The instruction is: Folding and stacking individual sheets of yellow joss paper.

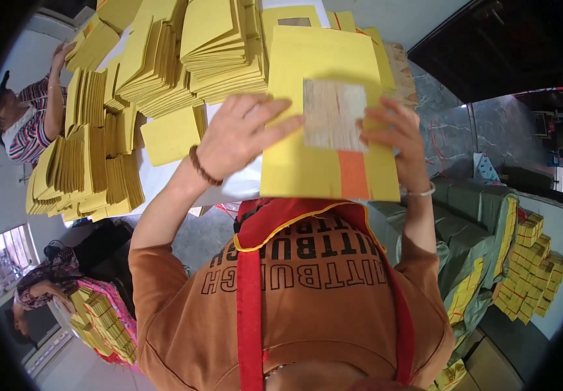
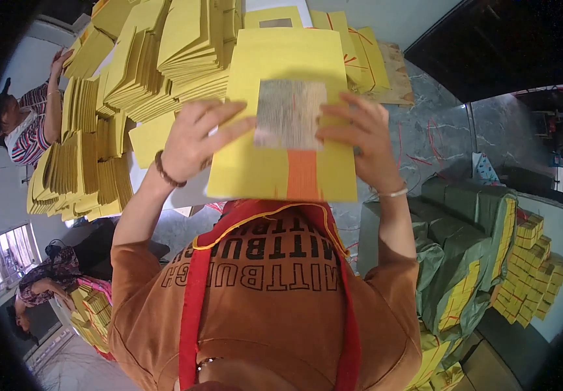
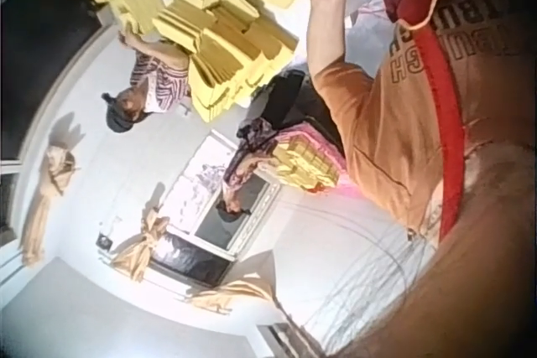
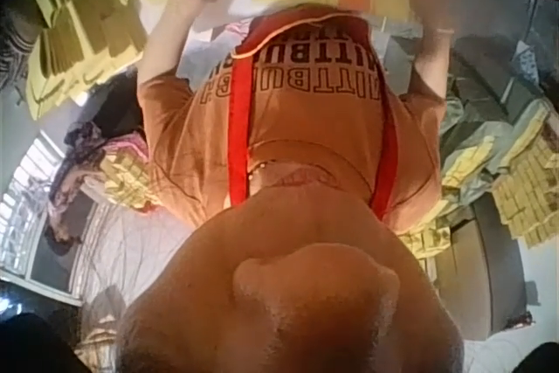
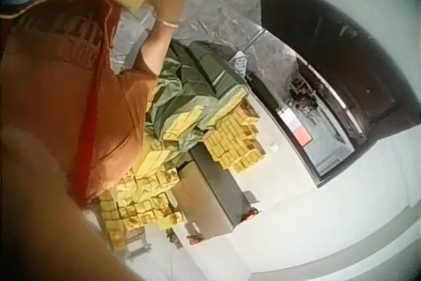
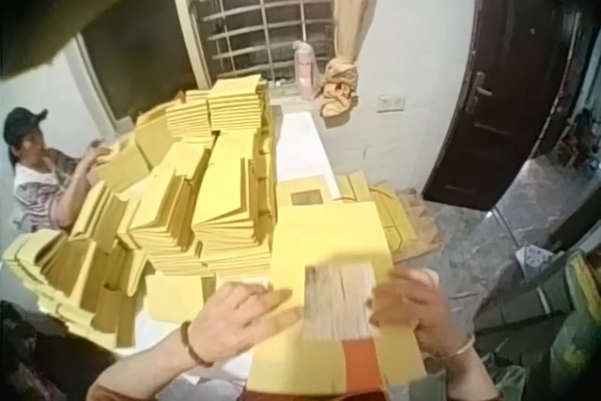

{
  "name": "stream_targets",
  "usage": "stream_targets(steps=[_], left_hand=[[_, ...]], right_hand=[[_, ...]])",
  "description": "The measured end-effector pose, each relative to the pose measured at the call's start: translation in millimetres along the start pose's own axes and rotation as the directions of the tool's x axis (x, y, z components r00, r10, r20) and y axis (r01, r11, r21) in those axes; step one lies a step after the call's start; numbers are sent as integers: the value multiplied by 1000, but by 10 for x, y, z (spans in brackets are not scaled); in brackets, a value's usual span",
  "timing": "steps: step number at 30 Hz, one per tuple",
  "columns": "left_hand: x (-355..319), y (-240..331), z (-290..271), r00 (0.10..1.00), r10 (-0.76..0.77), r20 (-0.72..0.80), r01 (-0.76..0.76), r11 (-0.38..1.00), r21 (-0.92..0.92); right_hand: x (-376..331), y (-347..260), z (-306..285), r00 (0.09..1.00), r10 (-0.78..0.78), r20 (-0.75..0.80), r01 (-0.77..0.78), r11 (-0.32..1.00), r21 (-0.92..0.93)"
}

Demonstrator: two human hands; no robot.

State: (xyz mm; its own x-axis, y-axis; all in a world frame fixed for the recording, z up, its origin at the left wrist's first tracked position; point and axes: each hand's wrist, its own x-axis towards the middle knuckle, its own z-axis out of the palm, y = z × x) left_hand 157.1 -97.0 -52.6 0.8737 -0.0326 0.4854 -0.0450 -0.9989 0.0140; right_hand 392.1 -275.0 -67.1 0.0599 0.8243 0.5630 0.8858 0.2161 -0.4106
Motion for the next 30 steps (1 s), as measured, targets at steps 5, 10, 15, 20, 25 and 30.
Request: stream_targets(steps=[5,10,15,20,25,30], left_hand=[[-98,133,-4,991,-121,54,132,935,-329],[47,113,-20,846,-488,217,521,667,-533],[237,-63,28,587,-583,561,723,66,-688],[260,-208,48,484,-512,709,803,-63,-593],[259,-99,61,435,-535,724,687,-322,-651],[229,-134,87,389,-508,768,695,-386,-607]], right_hand=[[-73,-77,-57,978,57,202,-104,967,232],[0,-145,31,851,478,220,-526,775,351],[198,-264,135,732,664,153,-563,462,685],[192,-174,55,746,603,281,-634,516,576],[238,-265,117,663,711,235,-618,343,707],[163,-264,217,638,753,160,-561,312,766]])
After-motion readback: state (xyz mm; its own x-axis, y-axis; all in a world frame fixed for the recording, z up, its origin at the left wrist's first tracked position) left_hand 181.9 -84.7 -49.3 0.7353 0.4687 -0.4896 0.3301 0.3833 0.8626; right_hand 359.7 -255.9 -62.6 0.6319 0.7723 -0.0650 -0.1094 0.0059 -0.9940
